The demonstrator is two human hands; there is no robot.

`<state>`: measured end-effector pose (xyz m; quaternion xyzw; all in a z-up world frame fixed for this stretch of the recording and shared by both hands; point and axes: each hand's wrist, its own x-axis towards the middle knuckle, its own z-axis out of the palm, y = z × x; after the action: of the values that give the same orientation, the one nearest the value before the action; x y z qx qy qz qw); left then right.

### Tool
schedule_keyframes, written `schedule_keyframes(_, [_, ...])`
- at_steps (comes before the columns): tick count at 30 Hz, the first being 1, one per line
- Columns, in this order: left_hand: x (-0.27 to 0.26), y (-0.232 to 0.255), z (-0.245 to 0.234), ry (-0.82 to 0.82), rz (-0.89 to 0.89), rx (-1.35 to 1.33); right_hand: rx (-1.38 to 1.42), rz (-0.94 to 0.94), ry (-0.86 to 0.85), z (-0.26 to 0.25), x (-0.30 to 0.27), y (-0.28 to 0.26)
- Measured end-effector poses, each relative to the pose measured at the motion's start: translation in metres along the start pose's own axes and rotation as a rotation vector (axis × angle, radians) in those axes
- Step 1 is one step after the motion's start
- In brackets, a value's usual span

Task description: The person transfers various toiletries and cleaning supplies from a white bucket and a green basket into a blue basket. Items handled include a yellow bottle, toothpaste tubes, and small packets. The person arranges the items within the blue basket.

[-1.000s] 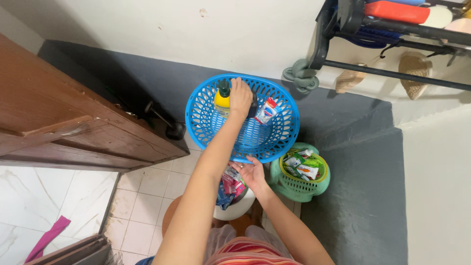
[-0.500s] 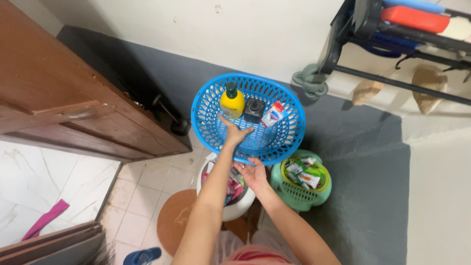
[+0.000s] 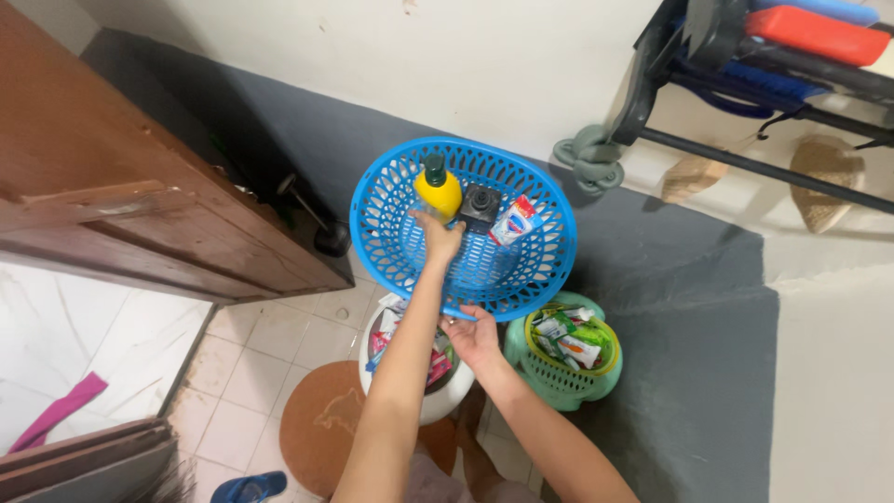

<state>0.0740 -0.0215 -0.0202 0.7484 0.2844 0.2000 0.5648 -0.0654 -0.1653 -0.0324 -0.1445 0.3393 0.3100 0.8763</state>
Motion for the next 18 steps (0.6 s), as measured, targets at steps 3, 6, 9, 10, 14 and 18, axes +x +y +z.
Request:
schedule_keyframes(3, [-0.065, 0.025, -0.072, 0.237, 0.319, 0.214, -0.014, 0.02, -0.045, 0.005, -0.006, -0.003])
schedule_keyframes(6, [-0.121, 0.042, -0.13, 0.469, 0.265, 0.251, -0.013, 0.024, -0.162, 0.002, -0.01, -0.001])
schedule_keyframes(9, [-0.134, 0.006, -0.158, 0.301, -0.056, 0.055, -0.038, 0.021, -0.223, 0.001, -0.008, -0.001])
schedule_keyframes(10, [-0.136, -0.009, -0.164, 0.139, -0.199, -0.133, -0.051, 0.023, -0.231, -0.002, -0.011, 0.002])
schedule_keyframes(14, [-0.141, -0.035, -0.171, -0.272, -0.322, -0.398, -0.253, 0.008, -0.337, -0.015, -0.034, 0.009])
schedule_keyframes(18, [-0.135, -0.028, -0.187, -0.296, -0.323, -0.429, -0.507, -0.129, -0.184, -0.04, -0.037, 0.008])
